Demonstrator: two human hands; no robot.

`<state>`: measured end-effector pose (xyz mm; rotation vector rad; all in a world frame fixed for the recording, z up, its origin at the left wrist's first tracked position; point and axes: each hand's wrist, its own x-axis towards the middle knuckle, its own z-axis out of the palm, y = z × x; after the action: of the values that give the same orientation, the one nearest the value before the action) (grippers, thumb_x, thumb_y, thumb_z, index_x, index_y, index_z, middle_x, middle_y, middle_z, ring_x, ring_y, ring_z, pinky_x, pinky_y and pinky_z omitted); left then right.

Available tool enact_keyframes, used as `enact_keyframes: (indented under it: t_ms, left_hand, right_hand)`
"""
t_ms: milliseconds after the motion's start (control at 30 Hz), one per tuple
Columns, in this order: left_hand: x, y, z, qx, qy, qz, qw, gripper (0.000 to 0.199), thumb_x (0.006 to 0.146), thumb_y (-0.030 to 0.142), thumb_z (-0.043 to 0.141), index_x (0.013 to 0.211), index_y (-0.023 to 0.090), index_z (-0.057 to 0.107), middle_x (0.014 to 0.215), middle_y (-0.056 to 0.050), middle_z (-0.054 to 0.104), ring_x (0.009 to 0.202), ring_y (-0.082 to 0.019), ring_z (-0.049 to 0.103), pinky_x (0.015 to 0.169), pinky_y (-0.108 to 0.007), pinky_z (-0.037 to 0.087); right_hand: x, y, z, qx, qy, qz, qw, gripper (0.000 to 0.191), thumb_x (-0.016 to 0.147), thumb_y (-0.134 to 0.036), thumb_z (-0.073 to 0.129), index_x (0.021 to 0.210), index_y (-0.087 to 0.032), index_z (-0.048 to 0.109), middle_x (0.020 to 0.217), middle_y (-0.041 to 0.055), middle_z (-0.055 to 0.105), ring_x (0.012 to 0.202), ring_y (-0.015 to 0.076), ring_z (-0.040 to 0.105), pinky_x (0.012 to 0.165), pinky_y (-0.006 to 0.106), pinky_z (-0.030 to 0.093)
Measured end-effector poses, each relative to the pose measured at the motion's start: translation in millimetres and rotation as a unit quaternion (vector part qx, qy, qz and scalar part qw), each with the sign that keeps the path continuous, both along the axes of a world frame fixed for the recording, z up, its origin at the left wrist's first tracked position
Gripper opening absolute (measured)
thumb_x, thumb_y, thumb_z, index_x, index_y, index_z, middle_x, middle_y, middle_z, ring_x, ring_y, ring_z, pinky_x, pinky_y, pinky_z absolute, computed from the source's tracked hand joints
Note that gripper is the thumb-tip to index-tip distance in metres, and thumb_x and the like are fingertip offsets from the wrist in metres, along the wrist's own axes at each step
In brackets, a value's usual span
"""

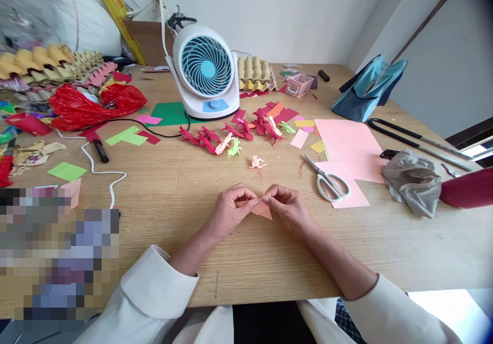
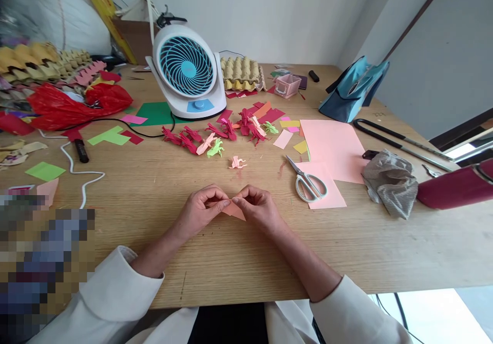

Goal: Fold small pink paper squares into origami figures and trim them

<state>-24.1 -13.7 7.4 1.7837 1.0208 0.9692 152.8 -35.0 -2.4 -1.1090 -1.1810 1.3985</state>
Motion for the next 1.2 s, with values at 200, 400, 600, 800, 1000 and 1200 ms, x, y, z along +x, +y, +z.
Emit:
enact_keyframes:
  t_ms: [200,400,600,800,1000,1200]
  left_hand:
    - [-1.0,1.4,-0.6,-0.008,-0.018,0.009,1.000,0.015,0.083,0.023,0.065,0.070,0.016,0.064,0.072,0.000,0.059,0.068,-0.011,0.056,0.061,-0.021,0.045]
    - [0.5,1.7,-3.3,-0.022,-0.031,0.008,0.999,0.017,0.082,0.026,0.067,0.068,0.016,0.064,0.070,0.000,0.059,0.066,-0.011,0.055,0.061,-0.022,0.046]
    - [-0.8,2.0,-1.8,-0.041,-0.039,0.014,0.998,0.018,0.083,0.026,0.066,0.069,0.016,0.064,0.071,0.001,0.059,0.066,-0.010,0.056,0.063,-0.022,0.046]
    - [0.1,1.4,0.7,-0.048,-0.039,0.021,0.998,0.019,0.082,0.027,0.067,0.067,0.015,0.064,0.069,0.002,0.059,0.065,-0.010,0.054,0.063,-0.022,0.045]
    - [-0.4,1.7,2.5,-0.075,-0.060,0.027,0.995,0.023,0.081,0.033,0.068,0.068,0.015,0.064,0.069,0.001,0.059,0.067,-0.011,0.056,0.065,-0.023,0.045]
    - [-0.1,1.8,2.8,-0.105,-0.063,0.033,0.992,0.027,0.080,0.037,0.070,0.067,0.014,0.063,0.068,0.001,0.058,0.065,-0.011,0.054,0.064,-0.023,0.043]
  right_hand:
    - [1.2,-0.6,-1.1,-0.035,0.009,0.026,0.999,0.040,0.072,-0.053,0.075,0.073,-0.018,0.057,0.051,-0.0071,0.044,0.044,0.0060,0.032,0.044,0.022,0.020]
    - [1.6,0.6,-0.5,-0.015,-0.022,0.017,0.999,0.042,0.071,-0.054,0.076,0.070,-0.017,0.054,0.054,-0.0065,0.043,0.047,0.0057,0.030,0.044,0.022,0.019]
    - [3.4,-0.7,3.7,-0.034,-0.026,0.037,0.998,0.043,0.074,-0.057,0.072,0.074,-0.017,0.056,0.055,-0.0059,0.045,0.046,0.0061,0.032,0.045,0.023,0.021]
    - [3.5,0.7,0.9,-0.018,-0.058,0.026,0.998,0.045,0.071,-0.059,0.073,0.071,-0.017,0.055,0.058,-0.0048,0.046,0.049,0.0068,0.032,0.046,0.023,0.022]
    - [5.4,0.2,-0.1,-0.029,-0.059,0.044,0.997,0.043,0.075,-0.057,0.071,0.074,-0.016,0.057,0.057,-0.0047,0.047,0.049,0.0074,0.035,0.047,0.023,0.023]
    - [5.1,0.2,1.4,0.004,-0.093,0.030,0.995,0.041,0.077,-0.054,0.069,0.071,-0.016,0.055,0.058,-0.0044,0.047,0.052,0.0076,0.035,0.048,0.023,0.024]
